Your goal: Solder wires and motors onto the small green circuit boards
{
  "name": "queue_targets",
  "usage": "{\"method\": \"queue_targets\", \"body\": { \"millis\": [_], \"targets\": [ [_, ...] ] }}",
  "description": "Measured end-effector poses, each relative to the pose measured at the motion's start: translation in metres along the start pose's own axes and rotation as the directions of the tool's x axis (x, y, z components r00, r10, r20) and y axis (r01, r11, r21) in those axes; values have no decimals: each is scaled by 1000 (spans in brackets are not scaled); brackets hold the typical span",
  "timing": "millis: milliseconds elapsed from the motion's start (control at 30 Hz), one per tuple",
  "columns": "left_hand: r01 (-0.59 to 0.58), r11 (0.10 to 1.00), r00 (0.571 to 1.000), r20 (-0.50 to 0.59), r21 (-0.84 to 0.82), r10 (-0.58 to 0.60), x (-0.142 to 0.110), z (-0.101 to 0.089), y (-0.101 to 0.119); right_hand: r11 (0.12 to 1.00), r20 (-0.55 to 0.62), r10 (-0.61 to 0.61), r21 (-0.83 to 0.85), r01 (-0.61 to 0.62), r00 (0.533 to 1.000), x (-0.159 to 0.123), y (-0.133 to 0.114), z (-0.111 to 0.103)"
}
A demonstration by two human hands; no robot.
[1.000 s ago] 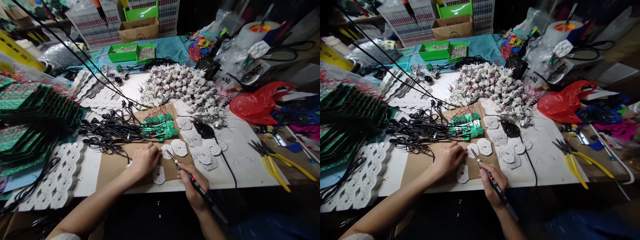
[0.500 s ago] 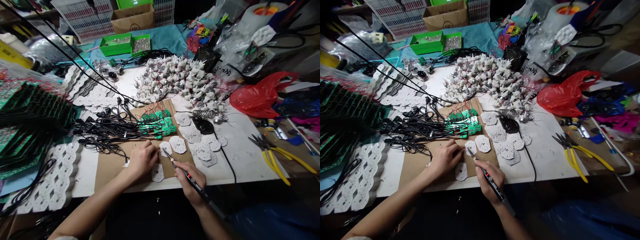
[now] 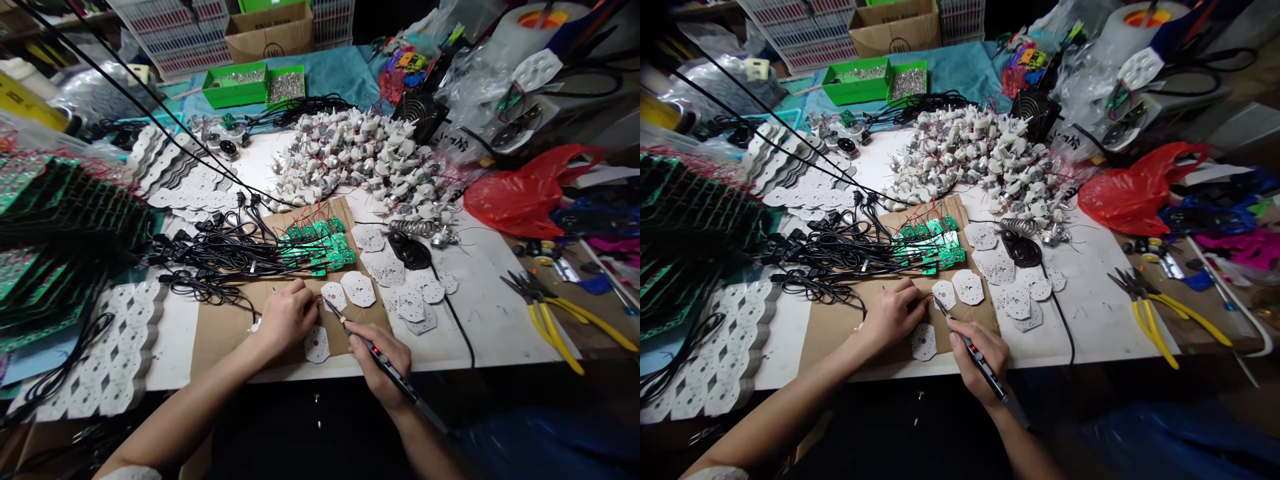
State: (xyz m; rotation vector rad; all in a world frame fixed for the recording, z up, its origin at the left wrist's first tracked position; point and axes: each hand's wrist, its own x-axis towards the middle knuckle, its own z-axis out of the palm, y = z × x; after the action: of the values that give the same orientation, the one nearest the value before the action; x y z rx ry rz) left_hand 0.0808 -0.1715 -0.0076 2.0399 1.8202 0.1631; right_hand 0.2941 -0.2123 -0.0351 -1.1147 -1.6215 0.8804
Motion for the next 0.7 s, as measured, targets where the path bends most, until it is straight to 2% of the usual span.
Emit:
{"method": "queue_targets", "body": {
  "millis": [467, 600, 700],
  "targets": [
    [-7, 1000, 1000, 4, 30, 7, 1, 1, -1, 999, -12, 31, 29, -31, 999, -1, -2, 1],
    [-2, 1000, 1000, 3, 4, 2, 0, 1, -1, 989, -43, 111, 108, -106, 993, -4, 3, -1],
    [-28, 999, 999, -45, -33, 27, -1, 2, -3, 974, -58, 171, 160, -160, 983, -6, 6, -2]
  ]
}}
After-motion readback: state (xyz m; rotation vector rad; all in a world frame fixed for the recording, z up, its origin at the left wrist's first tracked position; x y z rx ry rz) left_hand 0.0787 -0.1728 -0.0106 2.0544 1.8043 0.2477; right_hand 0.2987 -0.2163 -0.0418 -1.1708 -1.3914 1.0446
